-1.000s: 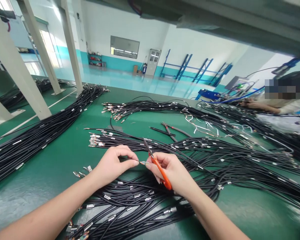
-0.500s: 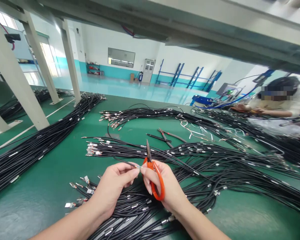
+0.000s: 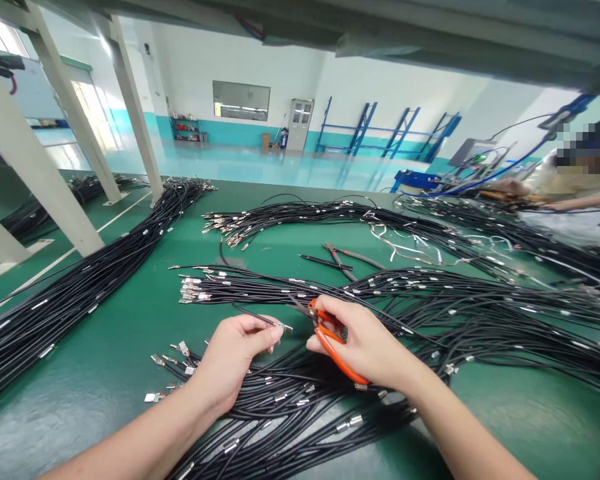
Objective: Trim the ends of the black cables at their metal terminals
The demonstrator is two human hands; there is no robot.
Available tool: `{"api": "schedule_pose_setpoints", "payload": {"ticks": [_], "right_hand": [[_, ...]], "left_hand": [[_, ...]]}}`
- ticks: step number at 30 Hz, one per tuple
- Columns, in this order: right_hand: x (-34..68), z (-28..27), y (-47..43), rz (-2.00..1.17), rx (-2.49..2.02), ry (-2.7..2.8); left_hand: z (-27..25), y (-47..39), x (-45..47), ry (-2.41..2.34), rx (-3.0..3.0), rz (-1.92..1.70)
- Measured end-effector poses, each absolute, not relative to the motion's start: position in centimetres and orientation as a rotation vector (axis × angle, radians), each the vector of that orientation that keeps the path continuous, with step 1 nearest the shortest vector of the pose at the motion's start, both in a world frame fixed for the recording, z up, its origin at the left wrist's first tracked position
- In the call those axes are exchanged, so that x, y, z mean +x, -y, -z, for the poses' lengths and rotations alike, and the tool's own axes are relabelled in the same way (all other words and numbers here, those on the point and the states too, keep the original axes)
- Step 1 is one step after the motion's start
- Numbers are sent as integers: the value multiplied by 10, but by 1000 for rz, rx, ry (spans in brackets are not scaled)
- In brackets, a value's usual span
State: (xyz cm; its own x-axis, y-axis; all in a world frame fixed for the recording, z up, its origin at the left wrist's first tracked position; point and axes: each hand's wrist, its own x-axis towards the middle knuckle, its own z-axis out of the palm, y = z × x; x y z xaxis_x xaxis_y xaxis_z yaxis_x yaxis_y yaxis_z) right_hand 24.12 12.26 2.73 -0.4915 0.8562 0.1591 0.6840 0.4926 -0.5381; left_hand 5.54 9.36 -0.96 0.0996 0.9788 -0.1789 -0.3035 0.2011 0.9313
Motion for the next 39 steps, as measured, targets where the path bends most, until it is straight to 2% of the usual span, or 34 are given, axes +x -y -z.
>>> {"api": "schedule_pose_setpoints", "payload": {"ticks": [11, 22, 39], "right_hand": [[241, -28, -125, -275, -1115, 2619], [242, -27, -125, -193, -1065, 2655], [242, -22, -125, 7, -1081, 2705]], "left_hand": [[7, -95, 56, -1053, 1049, -1083], [5, -97, 56, -1195, 1100, -1075], [11, -96, 54, -1155, 1147, -1098]]}}
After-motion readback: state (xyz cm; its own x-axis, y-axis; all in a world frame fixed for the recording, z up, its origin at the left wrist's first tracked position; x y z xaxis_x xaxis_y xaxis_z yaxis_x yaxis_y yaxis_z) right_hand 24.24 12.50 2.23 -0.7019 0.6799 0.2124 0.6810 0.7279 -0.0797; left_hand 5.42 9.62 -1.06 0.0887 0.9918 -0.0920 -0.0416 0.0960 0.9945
